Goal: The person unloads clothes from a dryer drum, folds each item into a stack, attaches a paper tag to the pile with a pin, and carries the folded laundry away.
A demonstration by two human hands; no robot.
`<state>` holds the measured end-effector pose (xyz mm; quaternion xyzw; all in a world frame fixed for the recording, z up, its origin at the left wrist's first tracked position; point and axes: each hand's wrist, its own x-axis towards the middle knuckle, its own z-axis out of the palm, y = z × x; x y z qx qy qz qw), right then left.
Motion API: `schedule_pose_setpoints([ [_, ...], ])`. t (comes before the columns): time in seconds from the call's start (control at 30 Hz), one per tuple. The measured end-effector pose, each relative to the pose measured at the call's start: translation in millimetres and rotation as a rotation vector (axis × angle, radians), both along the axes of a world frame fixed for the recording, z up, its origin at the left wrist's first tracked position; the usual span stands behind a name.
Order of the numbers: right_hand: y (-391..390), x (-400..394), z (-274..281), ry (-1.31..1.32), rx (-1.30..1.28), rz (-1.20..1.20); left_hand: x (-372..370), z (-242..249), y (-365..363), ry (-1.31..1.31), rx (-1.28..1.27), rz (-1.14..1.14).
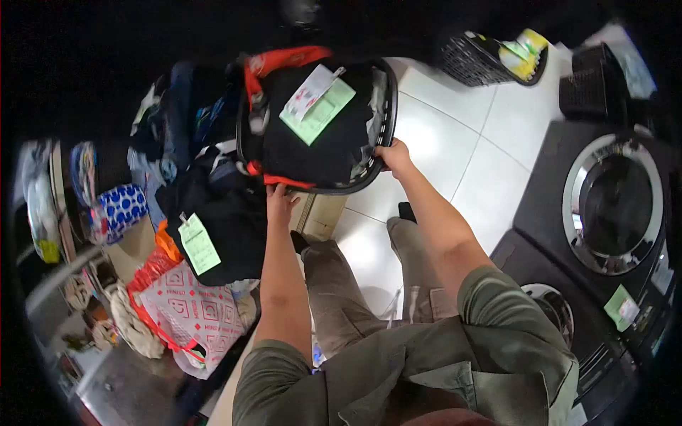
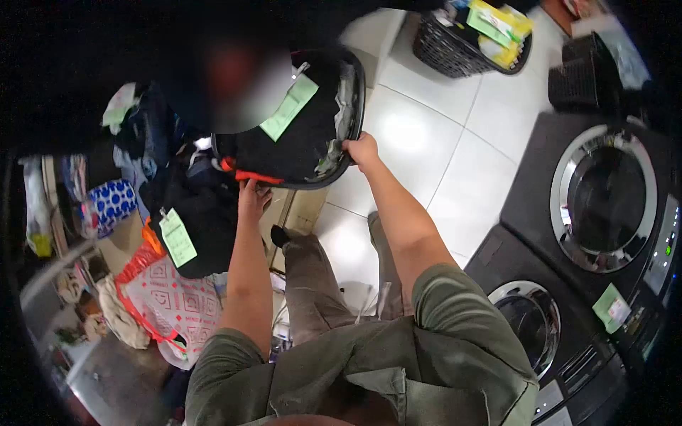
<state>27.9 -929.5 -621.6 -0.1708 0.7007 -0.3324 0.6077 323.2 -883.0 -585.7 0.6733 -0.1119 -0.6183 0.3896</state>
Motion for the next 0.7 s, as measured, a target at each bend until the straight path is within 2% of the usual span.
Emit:
schedule_pose_setpoints([
  [0.03,11.2,-16.8,-9.4,-0.011,-0.013,-0.011,-6.2,-12.7,-0.9,0.093,-0.016,-0.025],
  [0.1,32.0,-57.2,0.0,0.13,0.008,0.118,-34.3,-33.5,27.1,0.229,-0.008,0.053],
  [0.17,59.5,-95.4,-1.1,0.236,0.004,0.071,-71.8,-30.5,52.7,0.294,0.173,0.087],
  [0.2,75.2,-118.3,-7.7,0.329,0.018,0.084,-89.2,-47.0,69.3,0.35,0.189,0.115],
  [0.23,91.7,-141.3,-9.7,0.249,0.047,-0.001,-106.6,-62.0,85.5,0.404,0.208,0.147],
  [0.27,107.8,-165.3,-19.6,0.165,0.096,-0.069,-138.7,-42.8,82.9,0.362,0.181,0.094],
  [0.3,116.8,-183.7,-16.3,0.259,0.118,-0.054,-173.0,-23.1,77.9,0.322,0.15,0.04],
  [0.33,125.8,-202.5,-11.2,0.329,0.174,-0.041,-193.5,-41.8,84.8,0.292,0.246,0.064],
  [0.4,148.3,-245.8,-14.4,0.193,0.243,-0.185,-228.6,-62.7,92.3,0.26,0.361,0.08],
  [0.43,161.7,-263.8,-43.0,0.224,0.162,-0.267,-250.9,-64.8,79.6,0.209,0.311,-0.013],
  [0.47,157.7,-276.3,-42.0,0.266,0.198,-0.263,-268.3,-70.2,68.3,0.155,0.261,-0.108],
  [0.57,148.4,-320.9,-50.1,0.315,0.223,-0.244,-313.7,-78.5,48.0,0.31,0.231,-0.107],
  [0.63,131.2,-348.1,-63.1,0.418,0.198,-0.131,-342.3,-66.3,25.7,0.26,0.211,-0.069],
  [0.7,104.5,-365.3,-74.3,0.465,0.253,-0.106,-352.4,-74.7,-1.4,0.247,0.177,-0.122],
])
